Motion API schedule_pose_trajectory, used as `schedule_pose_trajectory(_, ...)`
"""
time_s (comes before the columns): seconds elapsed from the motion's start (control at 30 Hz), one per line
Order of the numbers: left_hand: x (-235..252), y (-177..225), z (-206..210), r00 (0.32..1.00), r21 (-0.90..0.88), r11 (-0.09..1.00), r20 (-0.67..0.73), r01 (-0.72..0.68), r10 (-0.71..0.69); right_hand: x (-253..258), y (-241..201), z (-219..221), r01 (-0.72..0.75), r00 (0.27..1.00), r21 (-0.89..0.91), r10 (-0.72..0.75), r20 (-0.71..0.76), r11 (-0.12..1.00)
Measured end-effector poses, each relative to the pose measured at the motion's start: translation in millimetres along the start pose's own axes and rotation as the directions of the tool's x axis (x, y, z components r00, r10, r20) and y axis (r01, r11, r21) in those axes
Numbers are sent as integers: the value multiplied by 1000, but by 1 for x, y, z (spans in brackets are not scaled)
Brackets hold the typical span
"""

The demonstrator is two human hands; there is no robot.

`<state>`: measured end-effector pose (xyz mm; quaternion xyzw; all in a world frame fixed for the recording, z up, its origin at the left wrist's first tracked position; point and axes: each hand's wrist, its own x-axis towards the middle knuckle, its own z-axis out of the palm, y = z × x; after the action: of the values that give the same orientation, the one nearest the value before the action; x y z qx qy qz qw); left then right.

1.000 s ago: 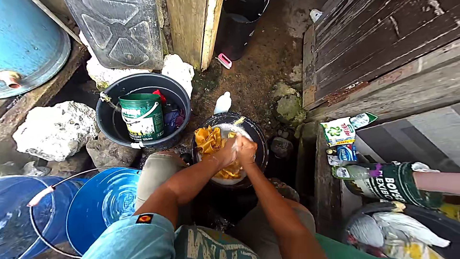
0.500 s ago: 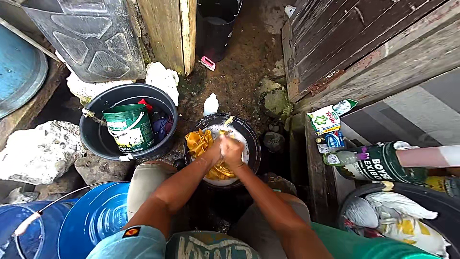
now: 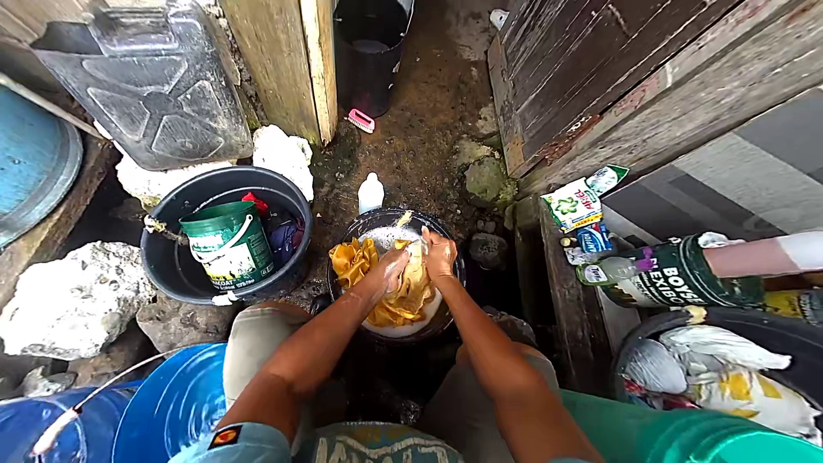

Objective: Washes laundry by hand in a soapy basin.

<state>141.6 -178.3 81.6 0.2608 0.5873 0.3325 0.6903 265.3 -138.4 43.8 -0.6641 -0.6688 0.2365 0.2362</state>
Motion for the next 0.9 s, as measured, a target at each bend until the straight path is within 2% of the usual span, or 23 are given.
schedule_pose_trajectory(0.03, 2, 10, 2, 1000, -63, 998, -21, -2, 1, 13, 7, -1, -151, 988, 160, 148, 33, 976)
schedule_pose_trajectory(0.07, 8, 16, 1, 999, -141, 990, -49, -24, 17, 22, 13, 0, -255, 967, 351, 246, 70, 901)
schedule_pose_trajectory(0.13, 23, 24, -11, 996, -267, 961, -56, -78, 65, 30, 16, -2, -384, 919, 613, 347, 185, 690)
schedule_pose_trajectory(0.2, 33, 28, -19, 990, -311, 941, -76, -137, 119, 36, 14, -17, -451, 892, 684, 313, 326, 573)
schedule_pose_trajectory(0.23, 36, 27, -21, 985, -293, 942, -95, -165, 143, 36, 15, -24, -434, 900, 693, 248, 358, 575)
schedule_pose_trajectory(0.3, 38, 25, -22, 969, -174, 959, -148, -225, 200, 37, 19, -31, -310, 937, 714, 74, 342, 628)
schedule_pose_trajectory(0.37, 40, 21, -24, 937, -40, 952, -199, -302, 289, 38, 19, -30, -139, 966, 673, -51, 254, 726)
schedule_pose_trajectory(0.43, 39, 18, -21, 934, -57, 955, -231, -292, 272, 22, -6, -27, 25, 991, 487, -85, 100, 873)
schedule_pose_trajectory(0.5, 24, 7, -18, 962, -55, 969, -142, -243, 233, -13, -44, -10, 212, 977, 228, -208, -43, 950)
schedule_pose_trajectory(0.57, -2, -6, -17, 970, 119, 963, 32, -243, 241, -32, -50, 15, 432, 881, -3, -423, -210, 902)
schedule_pose_trajectory(0.6, -3, -12, -8, 980, 55, 979, 16, -198, 197, -30, -43, 16, 414, 891, -28, -412, -193, 910)
schedule_pose_trajectory(0.67, -2, -14, 13, 995, -84, 994, -74, -66, 60, -11, -20, 5, 272, 951, -75, -280, -130, 959)
schedule_pose_trajectory(0.7, -5, -10, 16, 995, -91, 995, -88, -46, 38, -5, -13, 5, 258, 944, -97, -272, -186, 961)
schedule_pose_trajectory(0.77, -7, -5, 6, 993, -77, 993, -81, -95, 88, -15, -23, 11, 344, 894, -55, -345, -286, 937)
schedule_pose_trajectory(0.83, -8, -13, -17, 978, -27, 979, 30, -204, 205, -37, -41, 26, 533, 794, -15, -506, -337, 846)
schedule_pose_trajectory(0.87, -9, -17, -22, 974, 13, 977, 86, -213, 212, -40, -42, 30, 575, 763, -28, -549, -341, 817)
schedule_pose_trajectory(0.9, -7, -22, -18, 976, 32, 980, 95, -198, 195, -39, -37, 25, 548, 794, -32, -533, -292, 836)
